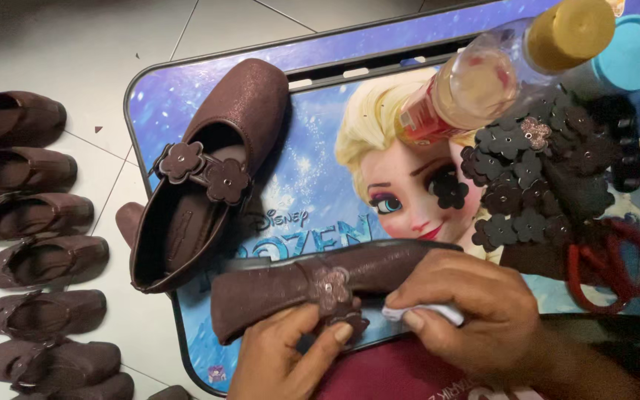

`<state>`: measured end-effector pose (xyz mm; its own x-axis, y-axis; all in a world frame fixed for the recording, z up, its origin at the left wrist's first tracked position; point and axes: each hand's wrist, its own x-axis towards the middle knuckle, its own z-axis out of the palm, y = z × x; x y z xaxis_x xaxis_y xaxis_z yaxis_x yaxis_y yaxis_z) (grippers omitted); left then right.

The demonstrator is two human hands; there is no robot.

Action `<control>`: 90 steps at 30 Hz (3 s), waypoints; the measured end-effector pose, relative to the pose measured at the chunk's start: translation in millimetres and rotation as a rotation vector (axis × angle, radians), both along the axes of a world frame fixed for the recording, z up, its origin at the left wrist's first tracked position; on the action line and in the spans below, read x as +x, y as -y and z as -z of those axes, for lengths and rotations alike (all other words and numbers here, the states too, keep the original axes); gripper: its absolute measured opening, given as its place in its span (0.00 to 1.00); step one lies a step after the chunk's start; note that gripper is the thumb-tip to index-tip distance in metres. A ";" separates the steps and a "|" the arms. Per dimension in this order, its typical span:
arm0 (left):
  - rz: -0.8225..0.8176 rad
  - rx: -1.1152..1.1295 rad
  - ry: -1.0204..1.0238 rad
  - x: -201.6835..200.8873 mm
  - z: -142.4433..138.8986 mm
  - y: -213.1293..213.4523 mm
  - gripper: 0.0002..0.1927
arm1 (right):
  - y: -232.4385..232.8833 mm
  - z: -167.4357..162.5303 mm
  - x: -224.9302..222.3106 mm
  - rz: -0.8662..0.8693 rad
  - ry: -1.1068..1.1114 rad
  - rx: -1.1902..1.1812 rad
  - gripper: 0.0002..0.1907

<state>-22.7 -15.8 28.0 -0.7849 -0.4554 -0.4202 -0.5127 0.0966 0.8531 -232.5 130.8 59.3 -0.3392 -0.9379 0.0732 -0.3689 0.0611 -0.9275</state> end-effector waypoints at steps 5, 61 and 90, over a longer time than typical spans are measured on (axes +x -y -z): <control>-0.061 0.042 -0.121 -19.2 -17.3 28.3 0.25 | 12.5 6.1 -1.4 0.128 -0.087 -0.044 0.09; -0.021 0.717 0.148 -64.2 -30.5 70.0 0.11 | 34.2 25.6 -3.0 0.010 -0.229 -0.128 0.11; 0.000 0.586 0.179 -68.3 -34.1 67.4 0.11 | 39.8 28.2 5.2 0.181 -0.271 -0.241 0.13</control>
<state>-90.9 -83.2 62.2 -0.6786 -0.1090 -0.7264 -0.6532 -0.3627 0.6646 -227.4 90.9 31.0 -0.4355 -0.8097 0.3933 -0.6053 -0.0600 -0.7938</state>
